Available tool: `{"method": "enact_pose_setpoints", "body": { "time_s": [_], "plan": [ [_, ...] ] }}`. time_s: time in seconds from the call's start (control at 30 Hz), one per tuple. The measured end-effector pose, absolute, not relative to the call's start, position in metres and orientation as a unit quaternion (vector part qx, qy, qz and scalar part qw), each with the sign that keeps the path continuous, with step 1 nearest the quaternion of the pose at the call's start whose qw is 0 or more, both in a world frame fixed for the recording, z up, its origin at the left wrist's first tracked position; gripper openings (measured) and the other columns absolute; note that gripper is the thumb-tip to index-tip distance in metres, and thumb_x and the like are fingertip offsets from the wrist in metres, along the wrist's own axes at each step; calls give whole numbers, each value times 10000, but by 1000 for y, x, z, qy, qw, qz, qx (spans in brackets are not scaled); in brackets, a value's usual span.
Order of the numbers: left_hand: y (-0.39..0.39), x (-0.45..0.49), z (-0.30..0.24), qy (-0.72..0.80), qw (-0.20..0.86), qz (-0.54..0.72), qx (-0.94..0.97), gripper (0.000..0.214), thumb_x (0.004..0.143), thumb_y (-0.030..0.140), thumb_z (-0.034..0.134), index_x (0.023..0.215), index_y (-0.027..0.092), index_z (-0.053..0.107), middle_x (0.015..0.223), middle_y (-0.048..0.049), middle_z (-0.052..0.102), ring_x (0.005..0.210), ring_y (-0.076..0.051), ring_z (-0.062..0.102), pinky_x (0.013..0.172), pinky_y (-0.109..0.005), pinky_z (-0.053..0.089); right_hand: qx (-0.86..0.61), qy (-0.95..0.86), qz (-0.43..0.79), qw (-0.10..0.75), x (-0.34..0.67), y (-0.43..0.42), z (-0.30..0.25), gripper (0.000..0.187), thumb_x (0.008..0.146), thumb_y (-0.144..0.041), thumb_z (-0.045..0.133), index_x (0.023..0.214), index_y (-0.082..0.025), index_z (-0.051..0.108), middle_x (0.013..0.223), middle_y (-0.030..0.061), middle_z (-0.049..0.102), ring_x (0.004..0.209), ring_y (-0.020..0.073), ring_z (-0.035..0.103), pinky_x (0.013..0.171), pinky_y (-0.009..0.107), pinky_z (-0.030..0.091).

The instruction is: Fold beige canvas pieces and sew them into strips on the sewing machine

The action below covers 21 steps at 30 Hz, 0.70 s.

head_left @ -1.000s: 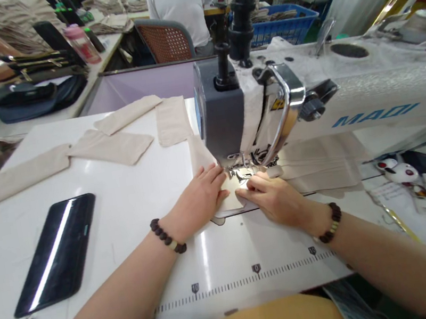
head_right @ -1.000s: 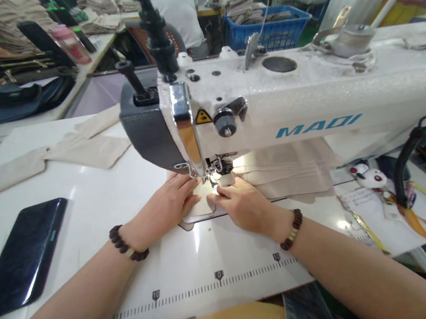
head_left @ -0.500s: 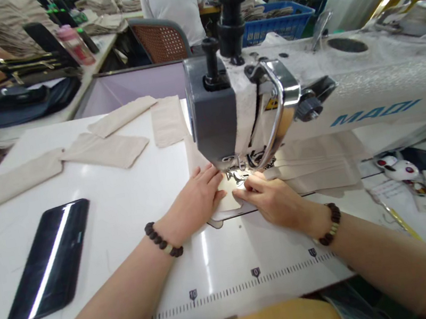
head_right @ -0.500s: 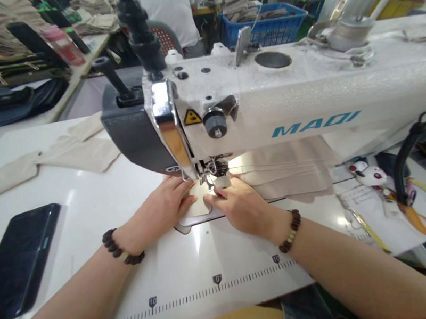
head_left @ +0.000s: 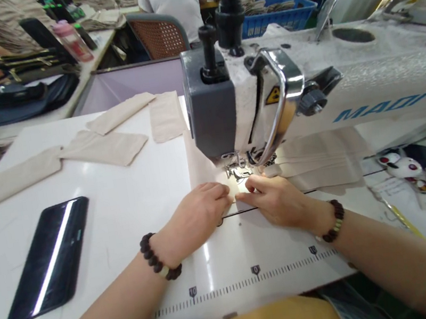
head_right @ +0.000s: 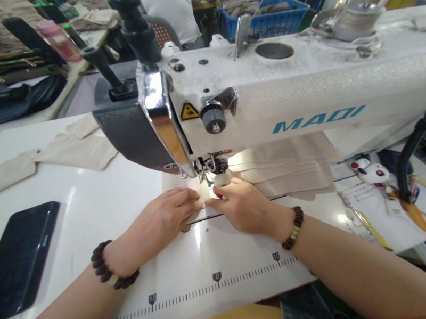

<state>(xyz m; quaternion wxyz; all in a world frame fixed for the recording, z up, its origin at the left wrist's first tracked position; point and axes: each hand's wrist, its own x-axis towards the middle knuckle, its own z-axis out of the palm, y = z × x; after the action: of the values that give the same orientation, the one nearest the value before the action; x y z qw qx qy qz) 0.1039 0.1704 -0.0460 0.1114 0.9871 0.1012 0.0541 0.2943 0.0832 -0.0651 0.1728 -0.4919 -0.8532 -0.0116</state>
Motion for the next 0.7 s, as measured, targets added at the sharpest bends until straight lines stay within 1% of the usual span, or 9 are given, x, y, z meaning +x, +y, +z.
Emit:
{"method": "enact_pose_setpoints", "body": {
  "time_s": [0.1, 0.23, 0.33, 0.43, 0.57, 0.7],
  "plan": [
    [174, 106, -47, 102, 114, 69, 986, 205, 904, 129, 411, 964, 113, 606, 996, -78, 578, 959, -185, 546, 883, -339, 468, -511, -843, -24, 169, 293, 85, -68, 313, 874, -92, 339, 1008, -153, 615, 808, 52, 519, 610, 135, 401, 577, 262, 325],
    [180, 108, -50, 123, 120, 61, 983, 200, 911, 141, 408, 964, 103, 597, 1021, -87, 563, 1011, -184, 526, 920, -342, 450, -540, -825, -36, 161, 291, 88, -69, 303, 858, -87, 359, 1008, -156, 614, 833, 66, 547, 658, 145, 450, 588, 256, 352],
    [183, 111, -53, 137, 119, 65, 981, 207, 920, 155, 396, 982, 117, 590, 1007, -74, 568, 1003, -171, 534, 918, -337, 455, -562, -814, -37, 140, 289, 91, -67, 326, 838, -69, 370, 1051, -162, 600, 856, 70, 564, 688, 152, 477, 604, 254, 375],
    [186, 114, -56, 140, 111, 79, 981, 213, 924, 148, 380, 955, 128, 590, 989, -59, 577, 997, -161, 544, 924, -329, 453, -579, -805, -38, 122, 287, 92, -67, 362, 814, -52, 392, 1104, -163, 578, 868, 70, 574, 696, 157, 491, 604, 254, 390],
    [189, 118, -58, 152, 95, 102, 978, 191, 908, 114, 396, 930, 112, 587, 1017, -71, 581, 945, -160, 564, 887, -312, 472, -587, -800, -42, 119, 286, 92, -68, 378, 795, -43, 419, 1123, -159, 568, 885, 73, 583, 702, 162, 501, 598, 254, 398],
    [191, 119, -56, 158, 85, 126, 976, 143, 884, 105, 449, 909, 103, 589, 946, -73, 592, 919, -181, 571, 869, -326, 476, -589, -798, -47, 119, 286, 92, -69, 345, 795, -44, 421, 1073, -164, 586, 896, 75, 589, 713, 165, 508, 590, 254, 397]
  ]
}}
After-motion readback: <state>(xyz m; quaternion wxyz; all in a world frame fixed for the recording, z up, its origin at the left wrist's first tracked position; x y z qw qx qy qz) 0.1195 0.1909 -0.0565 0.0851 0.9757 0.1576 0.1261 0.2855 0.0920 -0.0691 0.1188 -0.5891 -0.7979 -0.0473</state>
